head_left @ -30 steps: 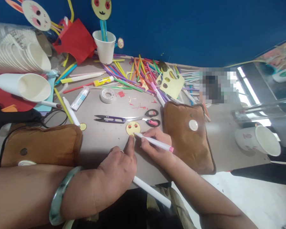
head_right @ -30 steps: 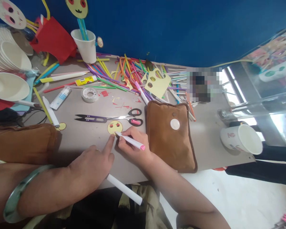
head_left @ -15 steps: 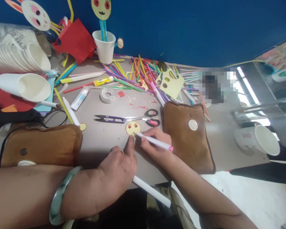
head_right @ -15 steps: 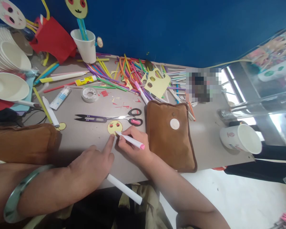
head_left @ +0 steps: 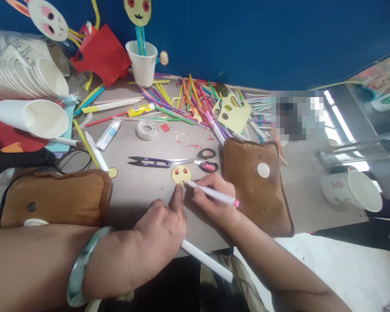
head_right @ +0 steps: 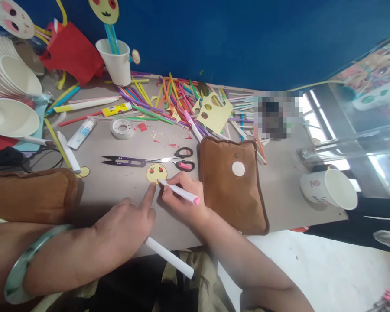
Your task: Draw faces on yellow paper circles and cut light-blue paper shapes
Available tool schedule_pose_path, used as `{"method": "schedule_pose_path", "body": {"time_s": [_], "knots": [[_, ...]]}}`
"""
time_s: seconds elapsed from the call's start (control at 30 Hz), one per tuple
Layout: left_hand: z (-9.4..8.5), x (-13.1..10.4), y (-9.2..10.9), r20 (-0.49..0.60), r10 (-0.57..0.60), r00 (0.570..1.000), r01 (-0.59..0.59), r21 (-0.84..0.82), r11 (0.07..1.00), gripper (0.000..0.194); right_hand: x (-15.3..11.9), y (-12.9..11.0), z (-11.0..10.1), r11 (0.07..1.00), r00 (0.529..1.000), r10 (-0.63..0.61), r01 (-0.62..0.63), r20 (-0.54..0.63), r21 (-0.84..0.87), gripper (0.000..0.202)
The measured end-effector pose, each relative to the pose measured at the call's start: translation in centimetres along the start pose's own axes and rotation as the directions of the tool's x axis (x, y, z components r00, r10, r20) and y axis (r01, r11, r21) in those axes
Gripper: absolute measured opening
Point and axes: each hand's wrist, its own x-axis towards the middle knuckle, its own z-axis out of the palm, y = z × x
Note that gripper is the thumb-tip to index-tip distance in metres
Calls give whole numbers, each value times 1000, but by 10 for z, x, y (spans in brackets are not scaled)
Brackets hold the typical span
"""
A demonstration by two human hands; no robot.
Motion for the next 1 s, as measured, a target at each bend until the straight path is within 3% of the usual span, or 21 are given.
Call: {"method": "schedule_pose_path", "body": {"time_s": [0.23, 0.53, 1.0], "knots": [[-1, 1, 0, -7, -15, 1000, 16, 21, 1000, 41, 0, -1, 1, 998, 999, -44, 45, -19, 33, 10], [2, 0, 1, -4, -1, 1000, 1, 39, 999, 41, 0, 1, 0, 999, 1000, -14, 13, 18, 50, 6], [-1, -1, 0, 3, -29, 1000, 29, -21, 999, 43, 0, 1, 1, 999, 999, -40, 40, 1, 13, 8]]}}
